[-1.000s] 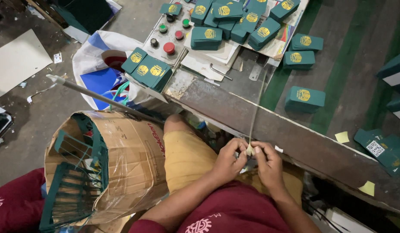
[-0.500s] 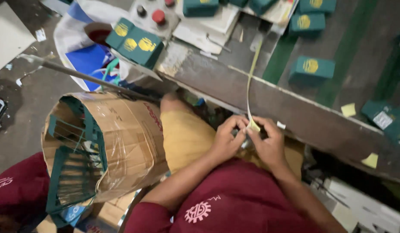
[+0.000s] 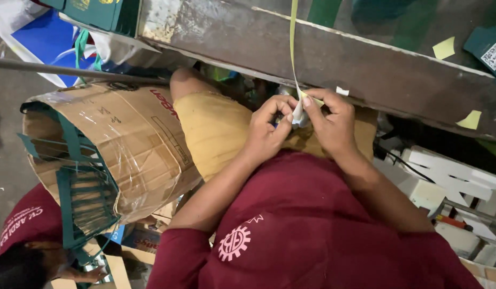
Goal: The person folds printed green booklets, applies stickers or labels to them, and organizes them into cardboard boxes.
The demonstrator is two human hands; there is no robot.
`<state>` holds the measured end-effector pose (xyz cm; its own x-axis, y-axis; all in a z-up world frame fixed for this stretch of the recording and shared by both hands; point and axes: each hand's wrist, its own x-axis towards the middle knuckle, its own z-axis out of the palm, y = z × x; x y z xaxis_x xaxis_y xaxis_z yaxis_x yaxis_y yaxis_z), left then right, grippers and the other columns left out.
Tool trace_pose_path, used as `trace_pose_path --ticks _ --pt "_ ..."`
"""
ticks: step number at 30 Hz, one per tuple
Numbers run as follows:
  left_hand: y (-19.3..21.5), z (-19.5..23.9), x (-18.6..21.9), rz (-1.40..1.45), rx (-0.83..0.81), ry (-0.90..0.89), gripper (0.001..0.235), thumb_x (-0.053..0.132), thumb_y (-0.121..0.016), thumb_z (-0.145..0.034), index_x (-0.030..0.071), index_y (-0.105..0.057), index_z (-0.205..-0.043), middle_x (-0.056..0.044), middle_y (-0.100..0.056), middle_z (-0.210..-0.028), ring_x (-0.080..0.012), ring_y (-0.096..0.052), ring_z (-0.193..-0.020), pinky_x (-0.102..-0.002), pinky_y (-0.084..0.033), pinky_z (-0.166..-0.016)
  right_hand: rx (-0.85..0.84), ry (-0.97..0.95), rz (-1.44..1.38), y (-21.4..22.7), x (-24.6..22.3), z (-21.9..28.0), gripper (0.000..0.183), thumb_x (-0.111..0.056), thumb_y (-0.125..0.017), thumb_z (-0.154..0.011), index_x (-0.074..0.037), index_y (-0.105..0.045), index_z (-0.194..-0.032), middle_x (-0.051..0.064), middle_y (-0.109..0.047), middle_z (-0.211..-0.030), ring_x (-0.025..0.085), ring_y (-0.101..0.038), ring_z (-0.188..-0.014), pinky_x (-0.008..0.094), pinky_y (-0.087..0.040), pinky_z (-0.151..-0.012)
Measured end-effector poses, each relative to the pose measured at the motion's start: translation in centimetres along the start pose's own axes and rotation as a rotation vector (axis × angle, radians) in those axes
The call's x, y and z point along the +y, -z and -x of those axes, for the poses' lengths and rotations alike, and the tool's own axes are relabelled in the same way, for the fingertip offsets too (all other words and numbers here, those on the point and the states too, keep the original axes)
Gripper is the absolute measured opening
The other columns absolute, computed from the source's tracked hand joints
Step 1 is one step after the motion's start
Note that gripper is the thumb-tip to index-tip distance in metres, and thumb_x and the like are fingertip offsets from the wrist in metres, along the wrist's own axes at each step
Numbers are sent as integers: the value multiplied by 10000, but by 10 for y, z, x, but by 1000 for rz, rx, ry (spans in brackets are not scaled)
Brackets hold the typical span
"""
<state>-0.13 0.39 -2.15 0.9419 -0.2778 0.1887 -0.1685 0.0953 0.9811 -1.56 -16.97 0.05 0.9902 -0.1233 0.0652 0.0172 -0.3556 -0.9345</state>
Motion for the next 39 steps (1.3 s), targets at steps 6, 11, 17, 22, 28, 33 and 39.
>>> trace_pose_path --ticks 6,11,17,22,28,33,39 --pt "1 -1 5 -31 -34 -14 61 -6 -617 -962 27 -565 -964 -98 -666 -1156 -170 -640 -1016 -305 -521 -942 -7 -89 -44 2 2 -1 135 -117 -693 -1036 -12 -731 -1113 32 -713 -945 55 -582 -805 232 -481 -702" --pt "-1 -7 15 -26 -28 14 95 72 -669 -978 -1 -624 -1019 -94 -670 -1091 -149 -626 -978 -297 -513 -895 16 112 53 4 -2 -2 100 -37 -729 -1008 -2 -733 -1101 74 -701 -947 140 -640 -850 272 -501 -758" --pt "-14 -22 3 -63 109 277 264 178 -629 -1055 -5 -669 -868 -35 -627 -706 -56 -534 -659 -264 -463 -590 40 290 215 -2 -16 2 129 0 -766 -971 -1 -727 -1094 150 -689 -992 263 -702 -887 343 -540 -770" --pt "-20 -31 0 -83 120 270 280 188 -603 -1046 -2 -638 -843 -1 -613 -672 -40 -525 -624 -264 -458 -559 69 345 292 2 -17 3 146 11 -759 -969 0 -726 -1111 149 -690 -997 278 -693 -901 370 -538 -780" --pt "-13 -36 -28 25 84 326 279 181 -615 -1055 -8 -628 -850 32 -573 -714 -48 -478 -674 -272 -428 -594 161 -5 -113 15 18 2 69 -38 -696 -1046 9 -711 -1094 72 -716 -996 137 -667 -875 293 -545 -752" --pt "4 -47 -29 95 8 327 289 191 -602 -1073 -14 -637 -873 32 -596 -764 -48 -504 -720 -271 -442 -637 394 -59 -553 43 8 -5 47 -22 -689 -1061 2 -671 -1097 56 -712 -1010 109 -670 -889 259 -562 -803" --pt "13 -50 -18 -168 82 415 487 350 -527 -1082 -3 -682 -783 -30 -645 -653 -83 -600 -600 -286 -498 -575 162 -85 -234 68 20 7 140 -27 -751 -1080 -19 -629 -1149 47 -681 -1040 75 -642 -876 216 -510 -783"
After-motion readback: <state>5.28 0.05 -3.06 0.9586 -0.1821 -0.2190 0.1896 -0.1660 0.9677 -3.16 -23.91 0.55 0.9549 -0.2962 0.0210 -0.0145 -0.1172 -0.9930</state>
